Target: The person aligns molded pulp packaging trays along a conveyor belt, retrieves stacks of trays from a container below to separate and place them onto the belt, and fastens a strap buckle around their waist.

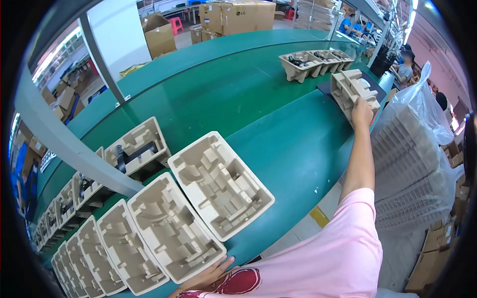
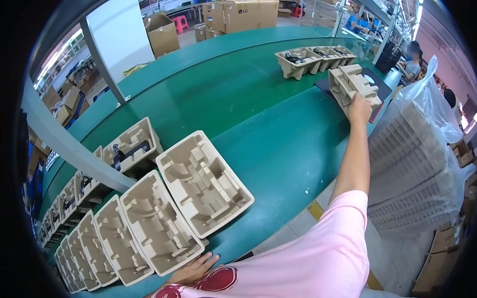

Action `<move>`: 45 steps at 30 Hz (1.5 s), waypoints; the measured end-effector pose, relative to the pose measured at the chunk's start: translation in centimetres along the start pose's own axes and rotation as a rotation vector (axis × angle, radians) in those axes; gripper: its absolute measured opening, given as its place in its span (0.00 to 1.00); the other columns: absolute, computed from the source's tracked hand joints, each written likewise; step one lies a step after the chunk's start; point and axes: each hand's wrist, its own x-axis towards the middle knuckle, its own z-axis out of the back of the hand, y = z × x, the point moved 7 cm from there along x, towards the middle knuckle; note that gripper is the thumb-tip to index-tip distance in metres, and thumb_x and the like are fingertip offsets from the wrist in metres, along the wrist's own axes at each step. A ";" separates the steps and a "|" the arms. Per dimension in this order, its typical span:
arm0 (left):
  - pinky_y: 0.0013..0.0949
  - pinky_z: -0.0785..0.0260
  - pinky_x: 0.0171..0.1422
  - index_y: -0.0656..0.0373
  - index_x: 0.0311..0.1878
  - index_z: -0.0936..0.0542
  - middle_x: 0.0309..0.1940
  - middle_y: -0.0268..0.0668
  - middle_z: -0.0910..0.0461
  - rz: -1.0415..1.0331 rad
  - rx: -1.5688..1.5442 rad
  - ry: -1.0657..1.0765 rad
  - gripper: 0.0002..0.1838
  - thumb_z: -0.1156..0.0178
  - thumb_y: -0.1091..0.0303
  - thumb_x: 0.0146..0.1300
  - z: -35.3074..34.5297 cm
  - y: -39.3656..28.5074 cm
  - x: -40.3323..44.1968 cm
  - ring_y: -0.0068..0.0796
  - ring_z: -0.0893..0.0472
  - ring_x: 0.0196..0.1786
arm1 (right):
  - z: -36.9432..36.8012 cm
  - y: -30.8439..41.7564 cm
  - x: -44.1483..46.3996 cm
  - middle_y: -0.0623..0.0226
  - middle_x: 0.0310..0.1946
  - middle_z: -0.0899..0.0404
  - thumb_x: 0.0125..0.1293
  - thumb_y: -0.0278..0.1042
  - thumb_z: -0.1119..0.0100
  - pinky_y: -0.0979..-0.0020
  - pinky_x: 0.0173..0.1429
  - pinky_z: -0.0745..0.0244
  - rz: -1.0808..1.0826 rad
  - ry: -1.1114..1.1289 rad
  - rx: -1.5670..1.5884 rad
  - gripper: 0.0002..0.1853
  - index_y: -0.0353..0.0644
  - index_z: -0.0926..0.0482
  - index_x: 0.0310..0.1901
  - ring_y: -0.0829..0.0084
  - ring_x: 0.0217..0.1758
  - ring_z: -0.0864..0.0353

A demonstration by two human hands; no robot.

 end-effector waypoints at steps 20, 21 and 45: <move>0.45 0.47 0.77 0.54 0.73 0.39 0.74 0.42 0.42 -0.122 0.144 -0.079 0.30 0.51 0.65 0.67 2.2 -3.4 -1.1 0.44 0.42 0.76 | 32.1 17.4 -29.0 0.66 0.47 0.24 0.55 0.38 0.37 0.52 0.66 0.42 0.780 0.212 0.497 0.17 0.49 0.22 0.47 0.62 0.52 0.27; 0.45 0.47 0.77 0.54 0.72 0.38 0.74 0.43 0.41 -0.115 0.136 -0.101 0.29 0.50 0.66 0.67 2.5 -3.5 -1.1 0.44 0.42 0.76 | 32.3 17.0 -28.8 0.65 0.50 0.25 0.55 0.39 0.36 0.51 0.68 0.44 0.757 0.203 0.495 0.20 0.49 0.23 0.50 0.61 0.55 0.28; 0.44 0.45 0.76 0.53 0.71 0.35 0.74 0.41 0.40 -0.111 0.079 -0.256 0.33 0.40 0.65 0.61 2.4 -3.6 -2.3 0.43 0.39 0.75 | 28.4 8.0 -28.2 0.62 0.61 0.29 0.65 0.52 0.44 0.60 0.62 0.34 0.473 0.277 0.598 0.27 0.44 0.27 0.60 0.56 0.58 0.28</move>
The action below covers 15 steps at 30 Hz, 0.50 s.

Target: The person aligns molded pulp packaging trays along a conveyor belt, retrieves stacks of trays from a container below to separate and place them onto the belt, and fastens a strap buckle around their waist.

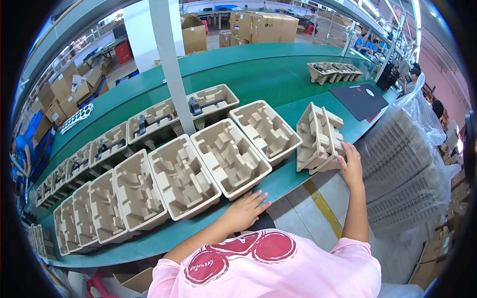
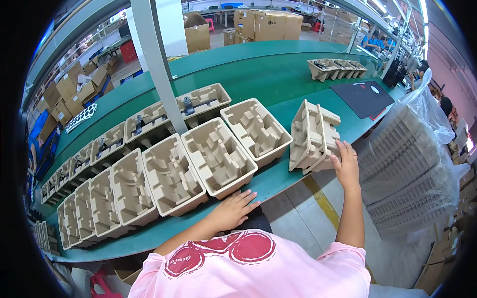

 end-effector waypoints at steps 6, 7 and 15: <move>0.44 0.44 0.75 0.54 0.70 0.34 0.73 0.40 0.39 -0.007 0.031 -0.005 0.32 0.40 0.65 0.61 0.0 -0.1 0.2 0.42 0.38 0.74 | -1.4 -2.0 -1.9 0.63 0.53 0.25 0.70 0.50 0.50 0.63 0.57 0.32 -0.185 -0.027 0.178 0.21 0.41 0.24 0.53 0.58 0.51 0.25; 0.44 0.44 0.75 0.54 0.69 0.33 0.72 0.40 0.38 -0.006 0.034 -0.018 0.32 0.39 0.65 0.61 0.1 -0.1 0.3 0.41 0.38 0.74 | -1.7 -2.2 -2.0 0.64 0.51 0.24 0.71 0.49 0.50 0.64 0.56 0.31 -0.196 -0.041 0.201 0.20 0.41 0.23 0.52 0.58 0.49 0.25; 0.45 0.43 0.74 0.53 0.60 0.25 0.64 0.36 0.28 -0.136 0.259 -0.191 0.25 0.38 0.62 0.59 5.3 -1.4 -2.5 0.38 0.32 0.69 | -3.9 -6.5 -0.8 0.60 0.46 0.21 0.75 0.46 0.54 0.69 0.55 0.30 -0.309 -0.213 0.279 0.21 0.35 0.22 0.50 0.62 0.48 0.23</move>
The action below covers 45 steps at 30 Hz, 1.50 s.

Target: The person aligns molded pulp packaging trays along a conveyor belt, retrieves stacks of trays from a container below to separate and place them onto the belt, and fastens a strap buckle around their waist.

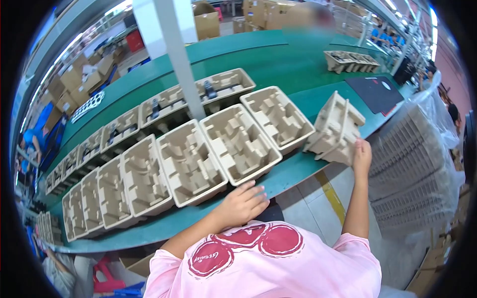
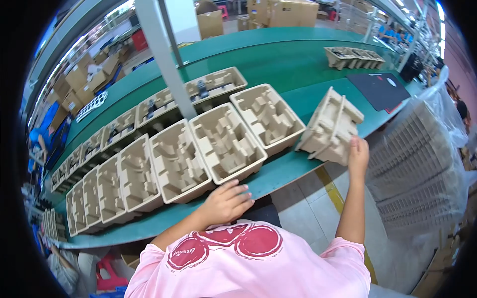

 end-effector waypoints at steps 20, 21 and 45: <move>0.40 0.31 0.62 0.56 0.49 0.18 0.49 0.37 0.19 0.172 -0.075 -0.227 0.14 0.38 0.64 0.61 8.4 1.1 -0.4 0.39 0.22 0.53 | 1.8 -0.8 -0.7 0.62 0.35 0.19 0.76 0.47 0.58 0.70 0.49 0.30 -0.167 0.017 0.112 0.23 0.33 0.21 0.39 0.68 0.37 0.24; 0.39 0.30 0.62 0.57 0.49 0.18 0.49 0.37 0.18 0.141 -0.246 -0.134 0.14 0.37 0.65 0.60 7.3 0.9 0.8 0.39 0.21 0.53 | 2.7 -0.1 -1.8 0.62 0.35 0.19 0.76 0.47 0.58 0.70 0.49 0.30 -0.183 -0.001 0.091 0.23 0.33 0.21 0.39 0.68 0.37 0.24; 0.35 0.30 0.52 0.60 0.61 0.25 0.47 0.43 0.19 0.411 -0.796 0.429 0.24 0.35 0.69 0.60 -4.2 -1.3 10.8 0.40 0.21 0.44 | 7.5 8.9 -10.7 0.63 0.23 0.29 0.64 0.28 0.48 0.65 0.33 0.37 0.315 -0.192 -0.250 0.10 0.41 0.28 0.24 0.62 0.26 0.35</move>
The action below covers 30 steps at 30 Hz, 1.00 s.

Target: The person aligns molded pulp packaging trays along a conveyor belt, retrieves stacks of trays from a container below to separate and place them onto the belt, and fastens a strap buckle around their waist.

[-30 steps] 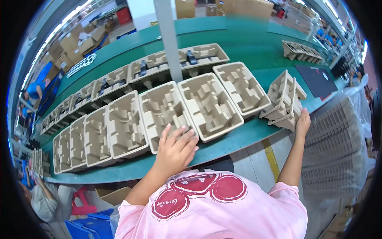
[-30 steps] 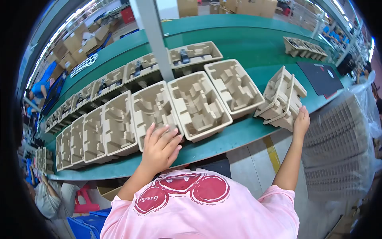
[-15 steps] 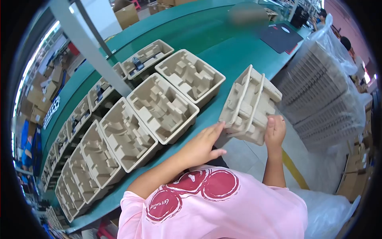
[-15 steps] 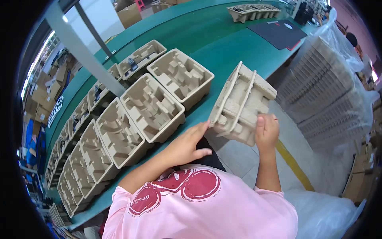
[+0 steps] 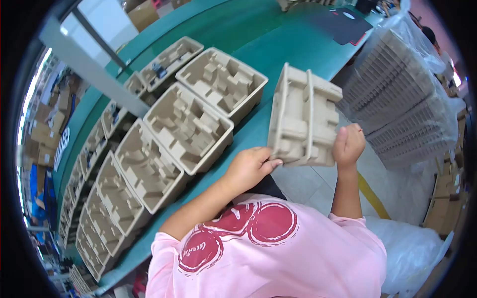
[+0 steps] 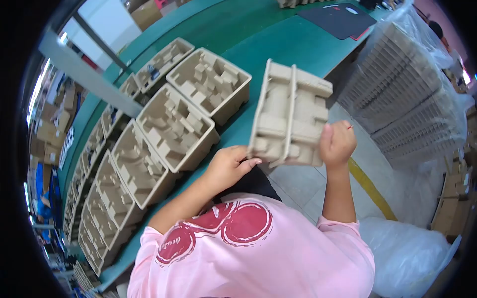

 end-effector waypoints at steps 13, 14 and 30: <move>0.35 0.28 0.49 0.61 0.57 0.22 0.51 0.40 0.17 0.453 -0.499 -0.104 0.17 0.45 0.73 0.65 3.6 9.3 -30.4 0.38 0.19 0.46 | -1.9 -4.6 4.4 0.62 0.27 0.20 0.74 0.37 0.56 0.67 0.39 0.29 -0.098 0.013 -0.053 0.19 0.34 0.20 0.31 0.65 0.29 0.26; 0.35 0.28 0.49 0.61 0.57 0.22 0.51 0.40 0.17 0.460 -0.511 -0.125 0.17 0.45 0.73 0.65 2.9 9.3 -31.2 0.38 0.19 0.46 | -2.5 -4.1 5.3 0.62 0.27 0.20 0.74 0.37 0.56 0.67 0.39 0.29 -0.079 0.020 -0.037 0.19 0.34 0.20 0.31 0.65 0.29 0.26; 0.39 0.36 0.63 0.51 0.56 0.20 0.56 0.35 0.21 -0.052 -0.209 -0.389 0.16 0.45 0.66 0.65 -8.0 8.0 -17.3 0.40 0.25 0.59 | -7.1 -8.3 9.1 0.55 0.42 0.16 0.75 0.51 0.58 0.66 0.51 0.28 -0.344 0.162 -0.026 0.26 0.33 0.19 0.47 0.58 0.42 0.20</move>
